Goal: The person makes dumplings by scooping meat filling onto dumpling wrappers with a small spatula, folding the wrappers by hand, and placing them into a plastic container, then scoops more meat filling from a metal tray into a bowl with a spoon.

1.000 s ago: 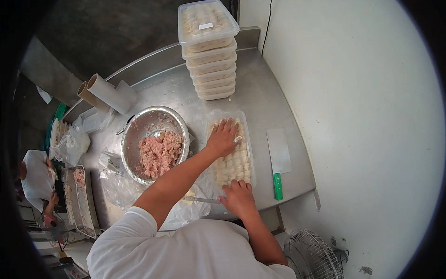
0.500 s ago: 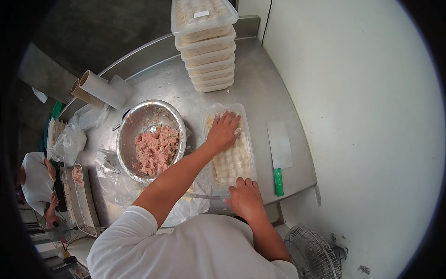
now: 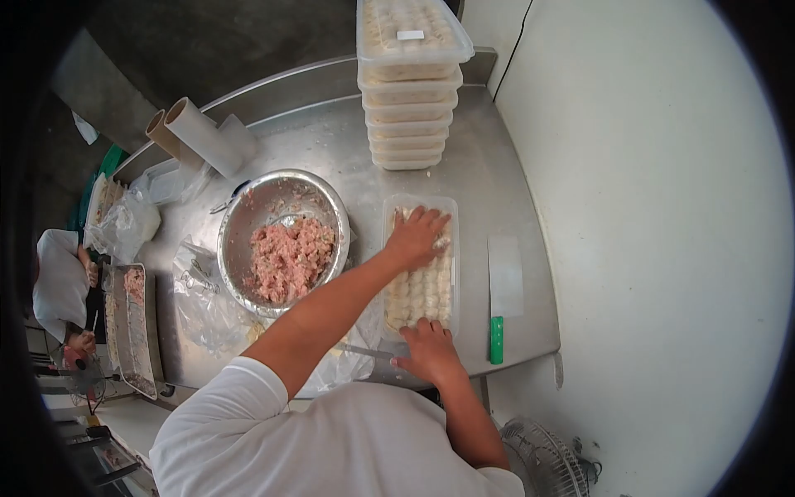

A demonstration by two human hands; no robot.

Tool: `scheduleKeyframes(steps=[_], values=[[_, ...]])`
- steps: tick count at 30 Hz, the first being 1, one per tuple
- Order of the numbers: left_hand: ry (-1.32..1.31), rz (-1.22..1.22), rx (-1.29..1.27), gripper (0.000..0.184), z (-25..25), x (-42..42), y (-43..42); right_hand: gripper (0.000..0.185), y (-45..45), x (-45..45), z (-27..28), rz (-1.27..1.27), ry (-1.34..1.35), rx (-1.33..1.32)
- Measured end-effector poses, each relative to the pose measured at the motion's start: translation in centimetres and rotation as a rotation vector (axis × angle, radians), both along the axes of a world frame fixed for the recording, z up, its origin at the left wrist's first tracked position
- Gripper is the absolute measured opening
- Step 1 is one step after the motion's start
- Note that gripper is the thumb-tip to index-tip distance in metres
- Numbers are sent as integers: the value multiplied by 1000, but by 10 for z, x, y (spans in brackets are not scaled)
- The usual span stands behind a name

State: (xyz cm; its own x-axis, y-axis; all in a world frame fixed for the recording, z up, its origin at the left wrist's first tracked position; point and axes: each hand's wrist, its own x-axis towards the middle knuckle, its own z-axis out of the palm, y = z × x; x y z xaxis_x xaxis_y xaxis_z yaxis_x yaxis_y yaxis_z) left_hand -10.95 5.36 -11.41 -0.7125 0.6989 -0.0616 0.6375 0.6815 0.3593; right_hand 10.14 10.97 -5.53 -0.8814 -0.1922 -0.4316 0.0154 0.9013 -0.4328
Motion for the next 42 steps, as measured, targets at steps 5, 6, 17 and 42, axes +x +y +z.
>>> scheduleKeyframes(steps=[5, 6, 17, 42], values=[[-170, -3, 447, 57, -4, -20, -21, 48, -4, 12, -2, -46, 64, -5], [-170, 0, 446, 57, -5, -15, -20, 45, -6, 13, -2, -45, 94, 17], [-45, 1, 121, 63, 19, 19, -34, 47, -10, 15, 5, 23, 207, 4], [240, 599, 836, 29, 94, 52, -398, 12, -138, -11, 9, 52, 155, -415]])
